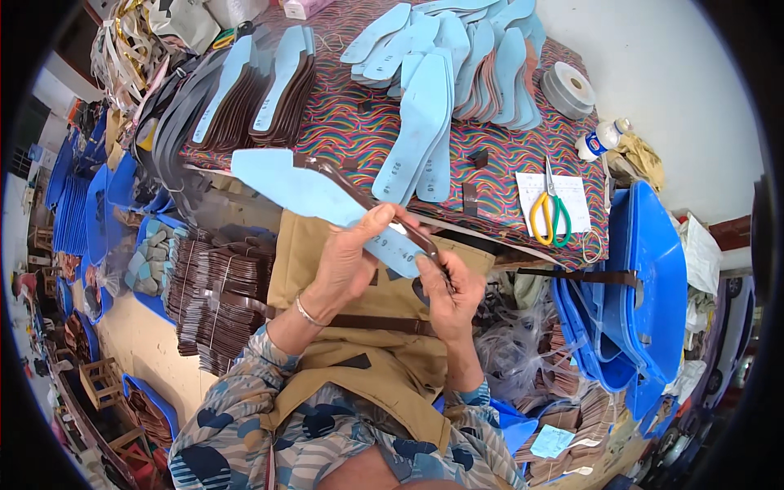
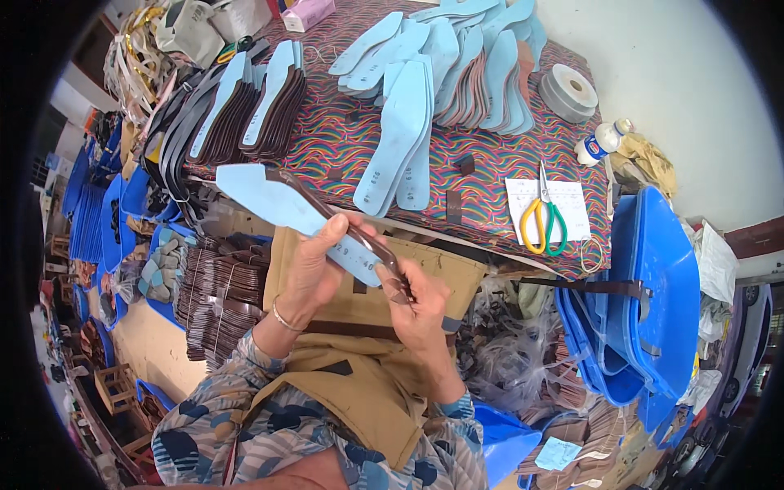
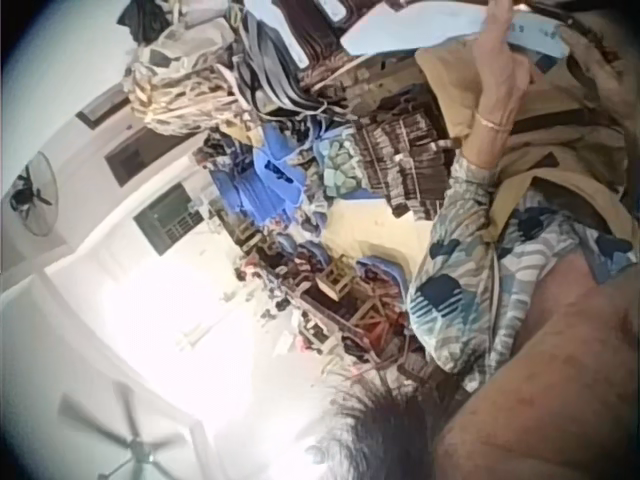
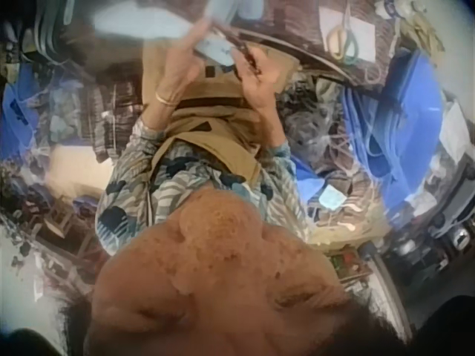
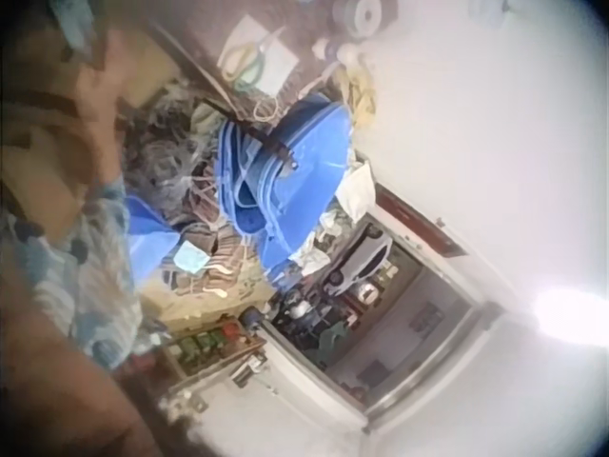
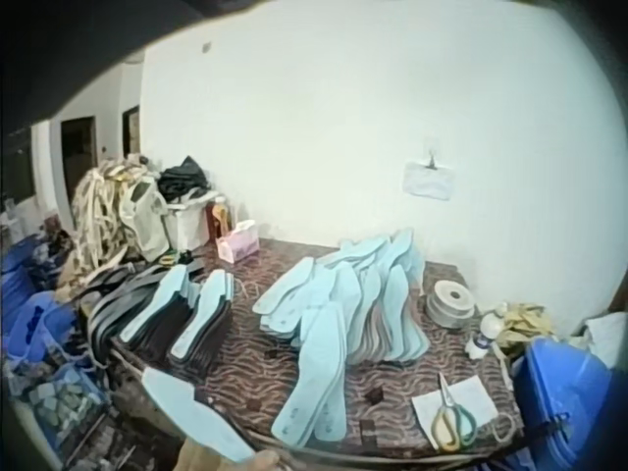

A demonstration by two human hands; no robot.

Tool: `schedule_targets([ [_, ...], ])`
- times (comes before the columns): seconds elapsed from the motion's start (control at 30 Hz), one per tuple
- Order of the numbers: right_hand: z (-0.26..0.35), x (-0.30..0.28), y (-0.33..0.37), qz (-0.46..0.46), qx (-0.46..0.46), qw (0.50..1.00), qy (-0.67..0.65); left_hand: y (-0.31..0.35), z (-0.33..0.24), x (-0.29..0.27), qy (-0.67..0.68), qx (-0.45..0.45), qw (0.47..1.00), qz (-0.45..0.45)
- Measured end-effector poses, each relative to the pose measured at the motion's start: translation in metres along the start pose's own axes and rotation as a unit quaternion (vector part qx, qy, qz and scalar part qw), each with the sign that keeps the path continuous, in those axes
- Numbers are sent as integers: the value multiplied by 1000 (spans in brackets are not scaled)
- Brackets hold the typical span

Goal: Attaching black straps to blue shoe insoles and trimming excess material using a craft knife.

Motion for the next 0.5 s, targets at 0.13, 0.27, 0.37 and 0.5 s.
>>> schedule_targets([
  [0.13,5,-6,-2,45,-3,999,13,6,12,-27,-61,-62,996,-36],
  [0.27,3,-41,-24,44,99,991,-79,35,5,7,-225,-206,919,249],
  [0.37,15,-37,-28,110,13,994,15,27,-69,51,-452,76,806,374],
  [0.5,53,-7,-23,195,-109,970,91,2,-72,80,-572,200,626,491],
])
Point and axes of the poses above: each hand's wrist, its own y-axis away from the middle knuckle, its own x-axis out of the palm, z = x × y, the point moved 9 cm from there along -y, towards the middle knuckle, and after that the axes turned 13 degrees about x, right-handed, at the moved point
